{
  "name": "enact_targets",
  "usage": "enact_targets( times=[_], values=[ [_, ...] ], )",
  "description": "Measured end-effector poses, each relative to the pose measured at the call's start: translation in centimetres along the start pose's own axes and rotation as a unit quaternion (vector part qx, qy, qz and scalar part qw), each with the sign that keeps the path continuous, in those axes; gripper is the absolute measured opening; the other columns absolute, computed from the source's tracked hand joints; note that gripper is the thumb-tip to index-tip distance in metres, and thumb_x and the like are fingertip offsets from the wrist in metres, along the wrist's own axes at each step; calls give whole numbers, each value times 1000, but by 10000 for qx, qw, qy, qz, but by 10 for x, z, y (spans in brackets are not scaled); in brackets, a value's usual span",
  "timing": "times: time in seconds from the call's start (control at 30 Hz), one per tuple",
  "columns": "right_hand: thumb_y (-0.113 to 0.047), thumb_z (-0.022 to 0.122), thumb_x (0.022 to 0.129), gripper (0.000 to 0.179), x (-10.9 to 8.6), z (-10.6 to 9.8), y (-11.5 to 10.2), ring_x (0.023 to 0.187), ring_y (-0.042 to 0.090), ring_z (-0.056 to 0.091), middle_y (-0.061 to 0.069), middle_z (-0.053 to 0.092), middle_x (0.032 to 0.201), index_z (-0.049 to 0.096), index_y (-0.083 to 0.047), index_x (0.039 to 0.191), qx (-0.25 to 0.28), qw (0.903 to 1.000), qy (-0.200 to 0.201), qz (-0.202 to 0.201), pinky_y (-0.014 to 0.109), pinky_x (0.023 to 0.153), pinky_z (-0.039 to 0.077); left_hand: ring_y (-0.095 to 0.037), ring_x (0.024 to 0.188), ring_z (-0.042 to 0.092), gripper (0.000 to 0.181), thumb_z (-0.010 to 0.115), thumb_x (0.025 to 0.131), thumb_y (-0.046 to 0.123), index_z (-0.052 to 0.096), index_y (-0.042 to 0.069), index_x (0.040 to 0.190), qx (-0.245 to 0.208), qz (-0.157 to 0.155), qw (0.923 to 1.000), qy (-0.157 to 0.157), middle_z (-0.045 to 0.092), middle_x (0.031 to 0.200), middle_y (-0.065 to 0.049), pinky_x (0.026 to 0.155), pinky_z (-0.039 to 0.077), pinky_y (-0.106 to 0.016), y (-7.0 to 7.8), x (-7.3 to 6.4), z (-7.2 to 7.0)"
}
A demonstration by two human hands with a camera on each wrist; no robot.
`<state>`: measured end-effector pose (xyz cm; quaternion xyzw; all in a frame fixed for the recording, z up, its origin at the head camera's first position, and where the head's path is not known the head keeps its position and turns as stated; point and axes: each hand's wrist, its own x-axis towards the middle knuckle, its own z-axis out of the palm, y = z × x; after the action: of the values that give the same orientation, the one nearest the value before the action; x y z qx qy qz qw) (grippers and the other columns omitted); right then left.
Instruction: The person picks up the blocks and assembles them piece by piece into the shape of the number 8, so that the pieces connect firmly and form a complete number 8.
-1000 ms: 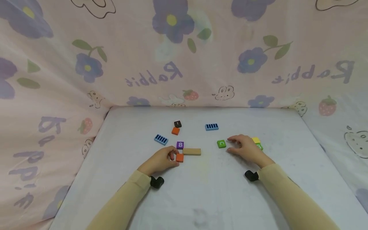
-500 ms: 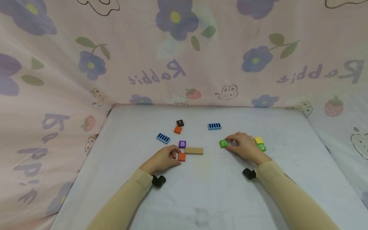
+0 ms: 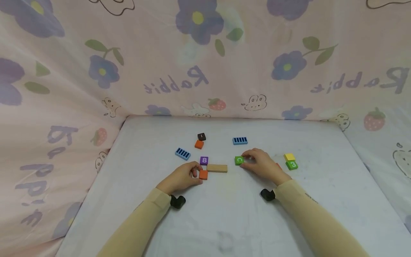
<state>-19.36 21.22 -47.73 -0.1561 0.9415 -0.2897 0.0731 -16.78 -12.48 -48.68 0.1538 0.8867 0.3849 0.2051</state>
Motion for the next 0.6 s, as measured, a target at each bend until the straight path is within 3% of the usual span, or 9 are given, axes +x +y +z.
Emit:
enact_targets(
  times=[0.33, 0.6],
  values=[
    [-35, 78, 82, 37, 15, 11, -13, 92, 23, 45, 4, 53, 104, 65, -21, 113, 919, 9924, -554, 595, 37, 74, 39, -15, 71, 48, 37, 79, 82, 25, 58, 19, 112, 3, -62, 9999, -97, 54, 87, -1, 61, 40, -29, 4, 0, 1],
    [-36, 80, 79, 36, 20, 13, -14, 96, 24, 41, 5, 48, 110, 65, -22, 109, 1215, 9872, -777, 687, 38, 78, 37, -16, 71, 48, 36, 78, 83, 24, 58, 18, 112, 37, -44, 10000, -77, 54, 87, -2, 61, 40, -30, 6, -1, -1]
  ],
)
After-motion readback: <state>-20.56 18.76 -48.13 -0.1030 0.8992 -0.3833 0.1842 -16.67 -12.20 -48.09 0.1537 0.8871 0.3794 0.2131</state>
